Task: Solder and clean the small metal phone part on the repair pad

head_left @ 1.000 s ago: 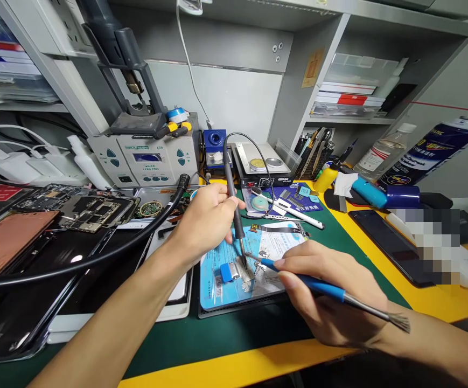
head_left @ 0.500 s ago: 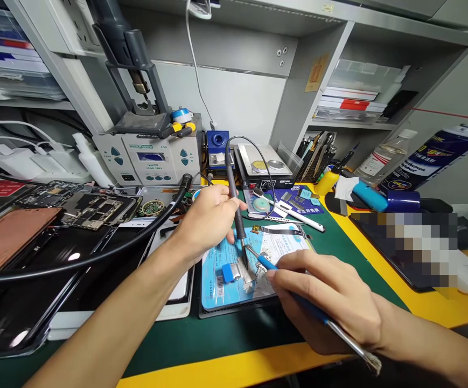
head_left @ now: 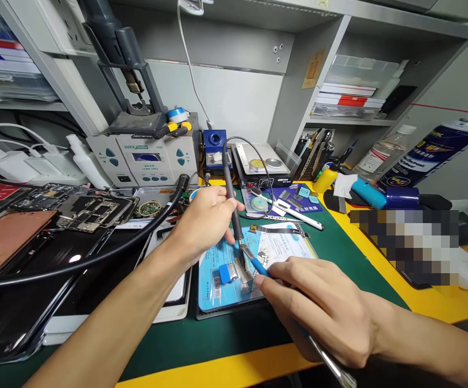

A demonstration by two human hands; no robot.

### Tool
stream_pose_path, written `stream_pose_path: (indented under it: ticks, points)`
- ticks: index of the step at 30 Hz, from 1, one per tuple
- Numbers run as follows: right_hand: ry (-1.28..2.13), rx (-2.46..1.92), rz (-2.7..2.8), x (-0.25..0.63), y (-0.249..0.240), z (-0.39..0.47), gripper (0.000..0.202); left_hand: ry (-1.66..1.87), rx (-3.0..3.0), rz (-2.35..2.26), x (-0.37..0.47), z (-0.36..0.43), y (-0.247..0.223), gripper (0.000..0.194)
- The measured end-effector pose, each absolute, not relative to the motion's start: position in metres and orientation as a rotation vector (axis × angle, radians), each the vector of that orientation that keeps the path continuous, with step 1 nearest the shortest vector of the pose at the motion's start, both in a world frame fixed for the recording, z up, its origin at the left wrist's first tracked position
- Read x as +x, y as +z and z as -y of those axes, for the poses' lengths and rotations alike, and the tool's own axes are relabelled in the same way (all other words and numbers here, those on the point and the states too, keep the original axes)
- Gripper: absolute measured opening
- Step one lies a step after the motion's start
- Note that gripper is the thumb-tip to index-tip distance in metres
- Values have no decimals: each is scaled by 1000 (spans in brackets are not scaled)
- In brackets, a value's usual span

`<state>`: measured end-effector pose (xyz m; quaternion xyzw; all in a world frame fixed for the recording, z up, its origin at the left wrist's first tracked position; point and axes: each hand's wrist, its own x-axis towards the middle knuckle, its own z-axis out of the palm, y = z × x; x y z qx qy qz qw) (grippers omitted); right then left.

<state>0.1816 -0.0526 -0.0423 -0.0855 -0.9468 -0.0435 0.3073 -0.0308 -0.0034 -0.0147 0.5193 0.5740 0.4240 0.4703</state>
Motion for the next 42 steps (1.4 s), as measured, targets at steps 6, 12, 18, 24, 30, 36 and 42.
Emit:
stream_pose_path:
  ticks: [6, 12, 18, 24, 30, 36, 42]
  points:
    - [-77, -128, 2446, 177, -45, 52, 25, 1044, 1263, -1383, -31, 2, -16, 11]
    - [-128, -133, 2552, 180, -41, 52, 28, 1059, 1266, -1306, -33, 1, -18, 12]
    - [-120, -232, 2471, 180, -40, 57, 29, 1035, 1225, -1147, -39, -2, -20, 11]
    - [-78, -59, 2565, 176, -36, 53, 27, 1023, 1210, -1063, -45, -7, -23, 12]
    - [-147, -126, 2566, 178, -33, 50, 31, 1010, 1222, -1020, -46, -6, -22, 10]
    - [-82, -86, 2550, 178, -31, 52, 31, 1006, 1240, -1030, -47, -6, -20, 9]
    - [-185, -165, 2541, 177, -31, 48, 29, 1039, 1279, -1099, -45, -5, -19, 11]
